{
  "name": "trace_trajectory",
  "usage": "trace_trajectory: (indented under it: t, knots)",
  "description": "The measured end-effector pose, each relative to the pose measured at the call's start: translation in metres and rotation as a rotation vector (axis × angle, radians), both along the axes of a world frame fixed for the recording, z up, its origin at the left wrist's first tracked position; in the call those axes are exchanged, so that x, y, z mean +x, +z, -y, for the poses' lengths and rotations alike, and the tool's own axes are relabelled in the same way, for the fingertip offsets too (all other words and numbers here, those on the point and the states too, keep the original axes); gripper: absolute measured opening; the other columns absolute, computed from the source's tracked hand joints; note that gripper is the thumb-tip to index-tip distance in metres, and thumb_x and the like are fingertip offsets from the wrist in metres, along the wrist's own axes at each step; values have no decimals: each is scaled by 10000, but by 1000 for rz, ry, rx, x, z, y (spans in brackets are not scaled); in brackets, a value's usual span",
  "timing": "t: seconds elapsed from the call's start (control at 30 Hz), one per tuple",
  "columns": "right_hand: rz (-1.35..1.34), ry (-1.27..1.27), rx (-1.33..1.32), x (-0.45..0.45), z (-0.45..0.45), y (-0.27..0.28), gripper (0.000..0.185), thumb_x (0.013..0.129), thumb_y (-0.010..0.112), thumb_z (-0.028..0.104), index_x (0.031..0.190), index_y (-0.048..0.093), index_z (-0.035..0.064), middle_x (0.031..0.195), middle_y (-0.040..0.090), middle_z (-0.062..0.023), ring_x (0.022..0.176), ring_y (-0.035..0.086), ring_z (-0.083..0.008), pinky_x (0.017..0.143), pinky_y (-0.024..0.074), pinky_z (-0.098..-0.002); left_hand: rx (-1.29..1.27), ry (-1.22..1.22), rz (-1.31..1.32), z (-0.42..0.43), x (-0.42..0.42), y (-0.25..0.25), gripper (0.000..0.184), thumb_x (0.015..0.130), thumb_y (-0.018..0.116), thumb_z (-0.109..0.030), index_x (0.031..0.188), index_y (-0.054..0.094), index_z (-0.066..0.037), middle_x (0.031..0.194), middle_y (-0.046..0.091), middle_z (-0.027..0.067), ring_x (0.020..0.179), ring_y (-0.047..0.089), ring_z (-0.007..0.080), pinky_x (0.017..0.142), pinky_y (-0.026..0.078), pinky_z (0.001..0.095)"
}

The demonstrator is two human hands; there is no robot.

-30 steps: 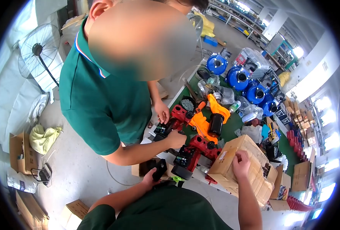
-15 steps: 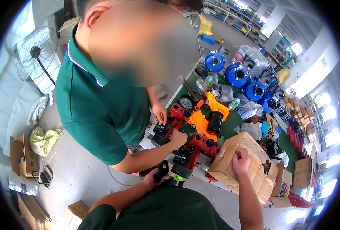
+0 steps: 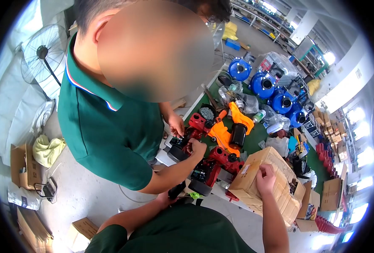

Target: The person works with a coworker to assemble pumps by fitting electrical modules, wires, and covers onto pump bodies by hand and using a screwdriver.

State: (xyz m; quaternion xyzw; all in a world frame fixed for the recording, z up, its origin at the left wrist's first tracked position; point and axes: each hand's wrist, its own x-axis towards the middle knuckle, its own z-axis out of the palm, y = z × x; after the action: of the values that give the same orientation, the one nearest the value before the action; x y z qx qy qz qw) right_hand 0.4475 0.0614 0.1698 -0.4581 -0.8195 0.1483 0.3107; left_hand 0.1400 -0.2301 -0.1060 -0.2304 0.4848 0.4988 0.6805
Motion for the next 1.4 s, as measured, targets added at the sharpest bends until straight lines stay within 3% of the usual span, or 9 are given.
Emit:
trace_trajectory:
  t: [0.07,0.13,0.2,0.27,0.5,0.57,0.77,1.0,1.4]
  knots:
    - [13,0,2,-4,2,4,159,869,661,-56,1010,681,14,968,656,-113,756,663,-229,683,547,-319,70,-20,-31,10,0,-27,599,1009,646,-461,1483,455,-147,1385,526,141,1144,617,417,918,577,526]
    - [51,-6,-69,-10,-5,7,178,876,662,-44,1038,694,22,983,664,-112,772,671,-229,686,552,-327,348,-252,-448,26,3,-53,566,1020,638,-454,1468,472,-151,1385,530,134,1153,620,409,908,589,521]
    - [86,60,-131,-29,-2,22,199,884,660,-29,1067,706,36,997,670,-113,792,681,-240,691,558,-338,320,-219,-419,31,6,-44,540,1020,643,-449,1449,493,-157,1376,539,124,1149,623,401,904,595,519]
    - [105,196,-171,-83,-1,44,222,894,655,-12,1096,719,54,1008,676,-117,815,694,-262,696,564,-353,10,77,49,17,1,-1,521,1010,661,-444,1425,518,-163,1360,555,112,1132,627,391,907,594,518]
    - [325,646,-146,-206,-1,46,232,916,648,57,1138,718,65,1038,669,-130,884,704,-323,780,585,-419,41,140,47,27,5,24,565,970,686,-486,1400,549,-146,1280,609,102,1081,619,314,910,568,486]
    - [348,643,-187,-211,0,50,230,917,651,63,1138,717,60,1039,668,-127,889,709,-313,784,586,-410,16,126,19,29,3,33,604,979,658,-542,1392,556,-114,1198,644,122,941,670,298,826,569,421]
    - [332,470,-158,-155,-23,52,217,915,671,80,1124,718,46,1027,670,-122,905,728,-283,799,589,-376,55,168,77,37,-5,18,626,943,706,-509,1405,544,-118,1278,616,108,1069,631,350,965,533,472]
    - [273,115,48,-21,-76,-9,188,891,687,21,1078,707,28,937,679,-120,766,689,-253,709,562,-355,73,36,21,21,-7,15,630,943,704,-524,1397,546,-117,1247,626,122,1019,662,338,931,544,449]
    - [156,21,13,-29,-48,-5,156,881,694,48,1035,700,32,920,682,-118,747,692,-248,702,564,-364,66,-28,-32,5,-11,34,687,920,742,-496,1399,521,-55,1234,585,156,996,661,376,884,572,474]
